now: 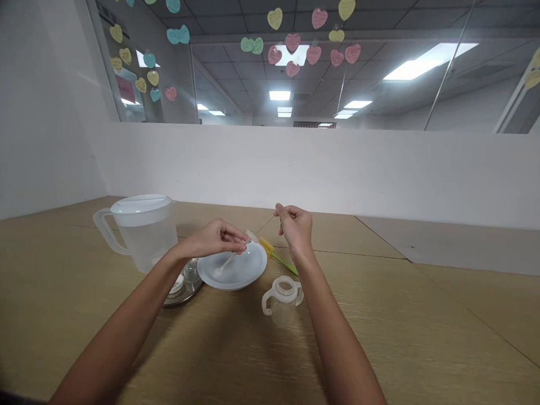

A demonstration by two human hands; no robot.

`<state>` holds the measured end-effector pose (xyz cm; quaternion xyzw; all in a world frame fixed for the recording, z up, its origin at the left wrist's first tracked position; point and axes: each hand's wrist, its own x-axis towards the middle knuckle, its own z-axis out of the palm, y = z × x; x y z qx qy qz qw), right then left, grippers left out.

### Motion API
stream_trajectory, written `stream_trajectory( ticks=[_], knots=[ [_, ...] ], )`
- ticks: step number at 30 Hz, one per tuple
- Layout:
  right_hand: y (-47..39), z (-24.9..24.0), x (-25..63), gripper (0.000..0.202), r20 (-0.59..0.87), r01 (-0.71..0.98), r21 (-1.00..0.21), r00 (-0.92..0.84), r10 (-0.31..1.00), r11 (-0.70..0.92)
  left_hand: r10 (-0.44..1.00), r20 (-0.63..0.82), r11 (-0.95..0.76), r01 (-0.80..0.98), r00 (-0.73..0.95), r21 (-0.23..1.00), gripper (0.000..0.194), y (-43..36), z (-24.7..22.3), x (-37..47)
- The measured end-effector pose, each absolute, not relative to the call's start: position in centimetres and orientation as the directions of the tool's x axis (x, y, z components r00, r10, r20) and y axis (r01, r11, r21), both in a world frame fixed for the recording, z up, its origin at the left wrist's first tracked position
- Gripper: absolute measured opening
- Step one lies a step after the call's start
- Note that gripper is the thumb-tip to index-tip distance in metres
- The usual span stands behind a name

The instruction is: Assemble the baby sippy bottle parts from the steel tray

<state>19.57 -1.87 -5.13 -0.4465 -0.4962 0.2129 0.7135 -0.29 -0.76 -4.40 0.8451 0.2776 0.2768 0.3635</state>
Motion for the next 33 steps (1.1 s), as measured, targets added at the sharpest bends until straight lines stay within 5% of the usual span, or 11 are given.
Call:
stream_trajectory(
  ticks=[33],
  knots=[
    [-2.1, -4.5, 21.8, 0.024, 0.457, 0.041, -0.862, 0.492, 0.741, 0.504, 0.667, 0.256, -0.603, 0.305, 0.700, 0.737, 0.031, -0.8, -4.6, -0.3]
  ],
)
